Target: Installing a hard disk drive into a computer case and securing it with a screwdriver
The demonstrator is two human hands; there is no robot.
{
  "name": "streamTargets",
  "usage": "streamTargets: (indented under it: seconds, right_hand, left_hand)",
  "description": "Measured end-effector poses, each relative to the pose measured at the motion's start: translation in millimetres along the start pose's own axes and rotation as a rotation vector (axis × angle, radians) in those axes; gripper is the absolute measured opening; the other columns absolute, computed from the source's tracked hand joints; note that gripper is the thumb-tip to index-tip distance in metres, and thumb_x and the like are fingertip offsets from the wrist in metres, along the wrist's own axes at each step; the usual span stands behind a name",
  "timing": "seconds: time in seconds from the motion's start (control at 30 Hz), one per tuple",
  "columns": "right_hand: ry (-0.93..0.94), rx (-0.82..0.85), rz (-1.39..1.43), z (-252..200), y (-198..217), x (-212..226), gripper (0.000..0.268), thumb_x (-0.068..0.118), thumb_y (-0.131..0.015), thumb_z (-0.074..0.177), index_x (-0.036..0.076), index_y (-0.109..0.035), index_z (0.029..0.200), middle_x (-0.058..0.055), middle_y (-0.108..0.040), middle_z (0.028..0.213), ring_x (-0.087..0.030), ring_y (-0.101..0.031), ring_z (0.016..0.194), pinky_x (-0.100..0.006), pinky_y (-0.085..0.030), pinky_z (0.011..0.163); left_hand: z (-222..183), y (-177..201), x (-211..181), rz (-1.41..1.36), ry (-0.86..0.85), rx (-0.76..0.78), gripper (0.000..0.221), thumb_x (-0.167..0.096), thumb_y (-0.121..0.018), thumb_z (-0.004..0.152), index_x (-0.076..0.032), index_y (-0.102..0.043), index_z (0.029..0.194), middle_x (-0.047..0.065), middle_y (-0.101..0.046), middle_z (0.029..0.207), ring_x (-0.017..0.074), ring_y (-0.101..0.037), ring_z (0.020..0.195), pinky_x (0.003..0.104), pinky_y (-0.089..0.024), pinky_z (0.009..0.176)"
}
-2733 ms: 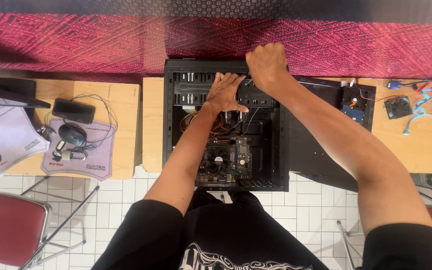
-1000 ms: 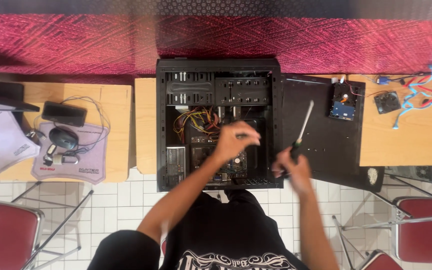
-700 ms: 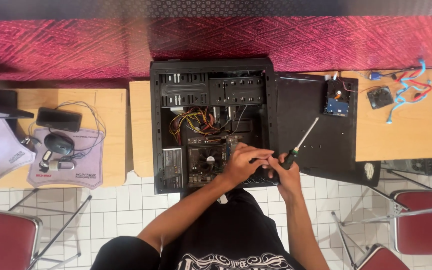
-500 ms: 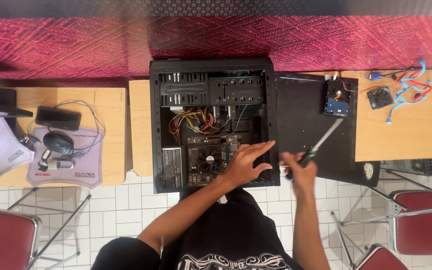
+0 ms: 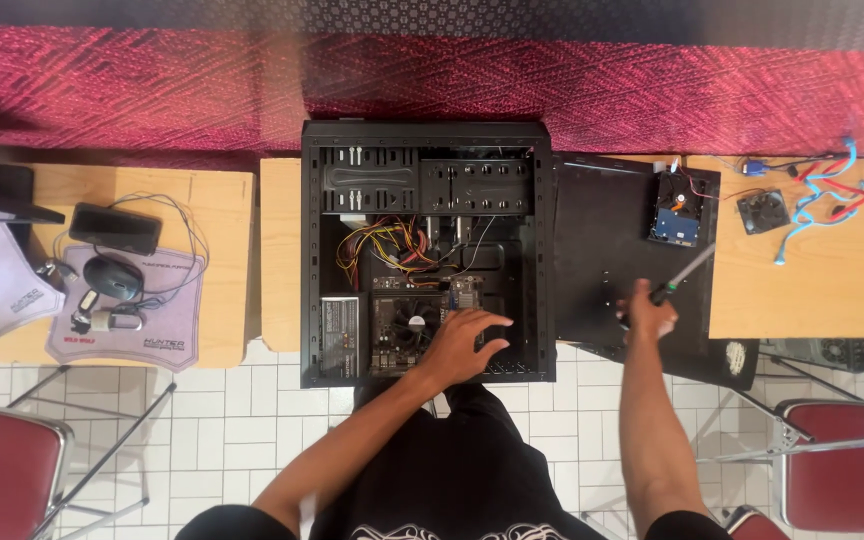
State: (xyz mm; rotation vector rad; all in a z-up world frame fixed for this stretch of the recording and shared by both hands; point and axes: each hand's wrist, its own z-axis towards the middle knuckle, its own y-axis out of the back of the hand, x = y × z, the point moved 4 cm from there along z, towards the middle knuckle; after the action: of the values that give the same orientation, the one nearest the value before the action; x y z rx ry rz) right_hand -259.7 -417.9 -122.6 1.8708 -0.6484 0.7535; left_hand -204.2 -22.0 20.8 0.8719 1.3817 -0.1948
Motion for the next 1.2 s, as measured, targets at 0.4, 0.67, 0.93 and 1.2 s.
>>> streamTargets:
  seconds: [0.4, 0.67, 0.93, 1.2]
  right_hand:
    - [0.003, -0.27, -0.192, 115, 41, -37, 0.025, 0.03, -0.084, 0.086, 0.027, -0.078, 0.11, -0.007, -0.076, 0.085, -0.02, -0.075, 0.069, -0.037, -0.062, 0.065]
    - [0.203, -0.281, -0.337, 146, 23, -34, 0.024, 0.025, -0.089, 0.084, 0.015, -0.08, 0.104, -0.006, -0.078, 0.093, -0.021, -0.076, 0.091, -0.033, -0.061, 0.082]
    - [0.223, -0.38, -0.767, 212, 3, -68, 0.03, 0.038, -0.071, 0.092, 0.01, -0.078, 0.083, -0.012, -0.071, 0.071, -0.038, -0.075, 0.069, -0.046, -0.063, 0.07]
    - [-0.044, -0.16, -0.222, 77, 24, 21, 0.006, 0.026, -0.071, 0.095, 0.029, -0.073, 0.091, 0.0, -0.065, 0.067, -0.015, -0.061, 0.044, -0.04, -0.039, 0.028]
  left_hand:
    - [-13, 4, 1, -0.017, 0.113, -0.022, 0.021, -0.031, -0.064, 0.103, -0.021, -0.072, 0.119, 0.004, -0.073, 0.105, 0.0281, -0.068, 0.106, 0.042, -0.046, 0.092]
    - [-10, 0, -6, 0.077, -0.044, -0.143, 0.01, -0.022, -0.066, 0.101, -0.016, -0.074, 0.105, 0.004, -0.073, 0.092, 0.0254, -0.071, 0.093, 0.037, -0.049, 0.082]
    - [-9, -5, 2, 0.094, 0.014, -0.077, 0.017, -0.02, -0.062, 0.1, -0.01, -0.074, 0.108, 0.003, -0.076, 0.103, 0.0198, -0.069, 0.098, 0.041, -0.046, 0.094]
    - [-9, 0, -1, 0.035, 0.026, -0.093, 0.017, -0.02, -0.061, 0.101, -0.01, -0.074, 0.106, 0.003, -0.076, 0.102, 0.0207, -0.07, 0.097, 0.044, -0.046, 0.098]
